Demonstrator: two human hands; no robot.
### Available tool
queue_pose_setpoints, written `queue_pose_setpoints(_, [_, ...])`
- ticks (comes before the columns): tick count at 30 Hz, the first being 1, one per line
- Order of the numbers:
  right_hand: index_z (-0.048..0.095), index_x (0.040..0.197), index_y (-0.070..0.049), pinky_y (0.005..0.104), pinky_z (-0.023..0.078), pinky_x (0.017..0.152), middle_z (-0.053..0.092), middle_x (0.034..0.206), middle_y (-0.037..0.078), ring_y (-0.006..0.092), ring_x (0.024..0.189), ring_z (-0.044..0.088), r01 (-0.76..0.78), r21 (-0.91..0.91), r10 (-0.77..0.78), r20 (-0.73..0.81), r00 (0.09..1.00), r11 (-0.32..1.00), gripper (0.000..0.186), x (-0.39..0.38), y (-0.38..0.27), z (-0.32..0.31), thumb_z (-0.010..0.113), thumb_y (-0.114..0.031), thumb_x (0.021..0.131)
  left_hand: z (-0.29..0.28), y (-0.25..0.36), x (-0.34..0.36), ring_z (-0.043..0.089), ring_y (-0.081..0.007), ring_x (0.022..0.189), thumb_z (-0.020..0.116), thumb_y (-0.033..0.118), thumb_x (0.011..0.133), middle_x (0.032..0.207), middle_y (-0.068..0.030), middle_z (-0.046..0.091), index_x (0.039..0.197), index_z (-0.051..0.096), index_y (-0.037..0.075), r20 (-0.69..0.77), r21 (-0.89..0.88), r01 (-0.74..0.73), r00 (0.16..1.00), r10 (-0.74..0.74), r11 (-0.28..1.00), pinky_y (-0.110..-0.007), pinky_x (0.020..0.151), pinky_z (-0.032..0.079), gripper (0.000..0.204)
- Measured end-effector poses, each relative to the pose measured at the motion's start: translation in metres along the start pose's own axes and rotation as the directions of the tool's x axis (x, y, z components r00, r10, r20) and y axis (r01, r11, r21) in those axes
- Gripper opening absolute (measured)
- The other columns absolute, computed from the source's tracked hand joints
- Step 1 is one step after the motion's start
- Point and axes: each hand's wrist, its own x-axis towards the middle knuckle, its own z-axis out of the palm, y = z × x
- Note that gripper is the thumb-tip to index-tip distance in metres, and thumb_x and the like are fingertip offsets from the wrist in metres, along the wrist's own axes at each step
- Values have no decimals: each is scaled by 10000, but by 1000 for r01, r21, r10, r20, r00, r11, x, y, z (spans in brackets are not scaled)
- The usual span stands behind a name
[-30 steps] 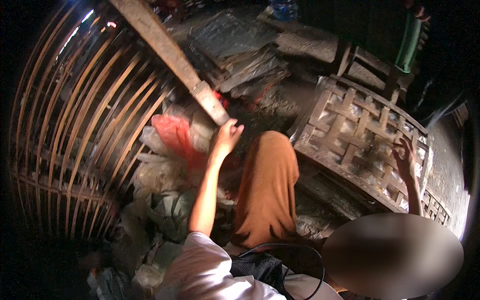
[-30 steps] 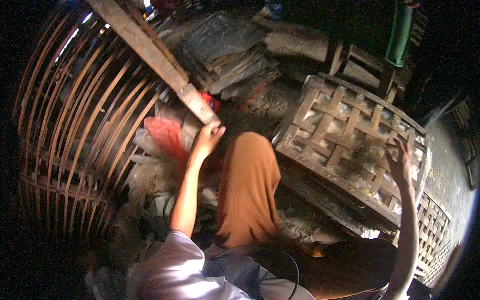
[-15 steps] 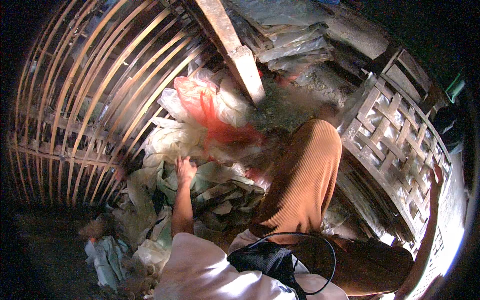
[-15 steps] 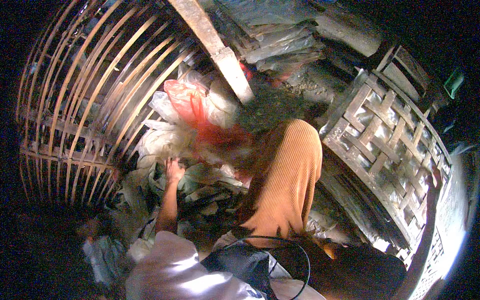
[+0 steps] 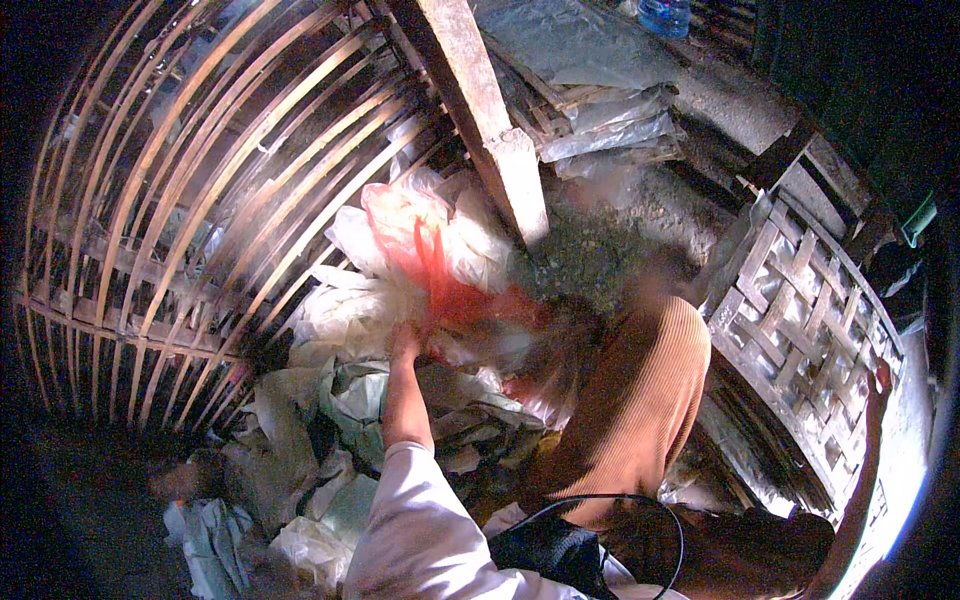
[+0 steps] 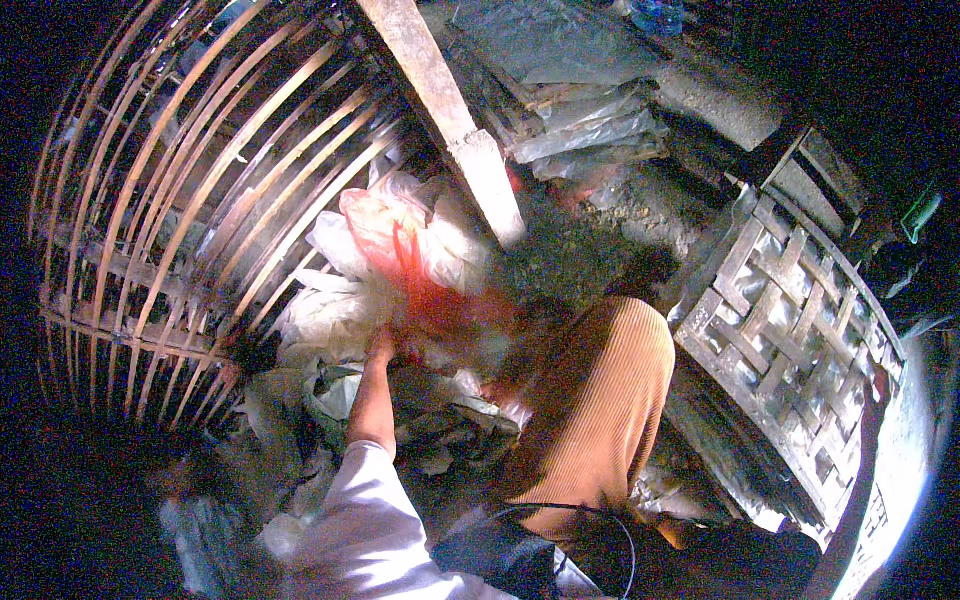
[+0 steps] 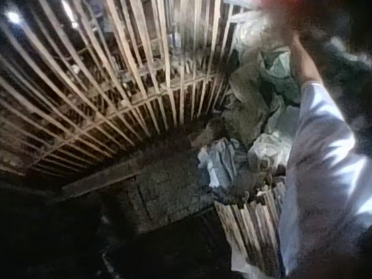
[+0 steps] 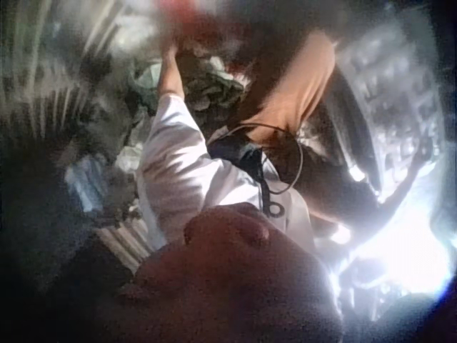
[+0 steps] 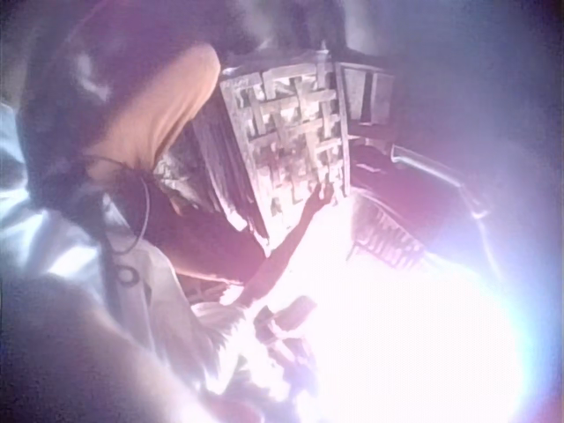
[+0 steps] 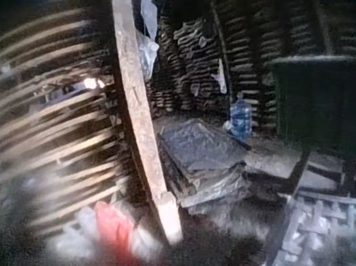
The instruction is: The person repeatedly picks up a wooden lattice tray, places a clear plastic sheet over it, and stacks it on a growing pile. The person continues this cycle, handling trays and plastic sheets by hand.
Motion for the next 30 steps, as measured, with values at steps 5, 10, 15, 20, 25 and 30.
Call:
queue_pose_setpoints(5, [534,1222,-51,365,325,1022,544,1235,88,201,1171,477,15,48,-15,11,1000,999,369,0,-6,15,590,-164,875,7,-38,3,592,-396,950,644,308,772,970,-228,626,1087,594,3,-120,-154,-48,992,29,987,-455,858,460,441])
queue_pose_setpoints(10, [530,1228,-51,354,336,1015,539,1240,88,200,1172,476,4,47,-4,3,1000,999,369,-3,2,-1,586,-146,876,-52,22,1,562,-380,1033,634,186,766,1075,-243,599,1109,576,-36,-301,-581,-99,948,-100,808,-419,924,426,413])
queue_pose_setpoints(15, [510,1247,-50,348,350,1006,517,1262,84,195,1181,465,-35,118,29,52,998,992,375,5,3,2,571,-91,879,-133,116,-23,528,-344,1104,635,64,768,1167,-239,558,1179,534,-39,-518,-661,-405,855,7,632,-392,969,401,435])
queue_pose_setpoints(20, [457,1283,-93,367,364,995,462,1309,75,215,1207,432,67,126,-69,14,998,990,413,1,-13,10,554,-66,883,-189,221,-27,591,-264,1001,611,9,788,1097,-164,593,1165,549,18,-664,-605,-681,718,210,414,-334,833,495,382])
queue_pose_setpoints(25, [510,1238,-113,389,319,1027,464,1296,101,267,1239,403,-142,-105,148,54,987,984,419,1,-157,22,621,-197,843,-268,318,-82,624,-145,817,589,-6,818,930,-95,642,974,637,1,-654,-671,-736,641,402,82,-232,665,505,164])
queue_pose_setpoints(30, [536,1182,-83,430,374,979,523,1190,149,336,1124,485,168,-427,-275,-203,940,889,395,-4,-213,6,636,-159,808,-323,467,-169,639,-146,763,626,75,799,893,-75,662,907,670,35,-691,-567,-815,393,606,-117,-256,670,507,123])
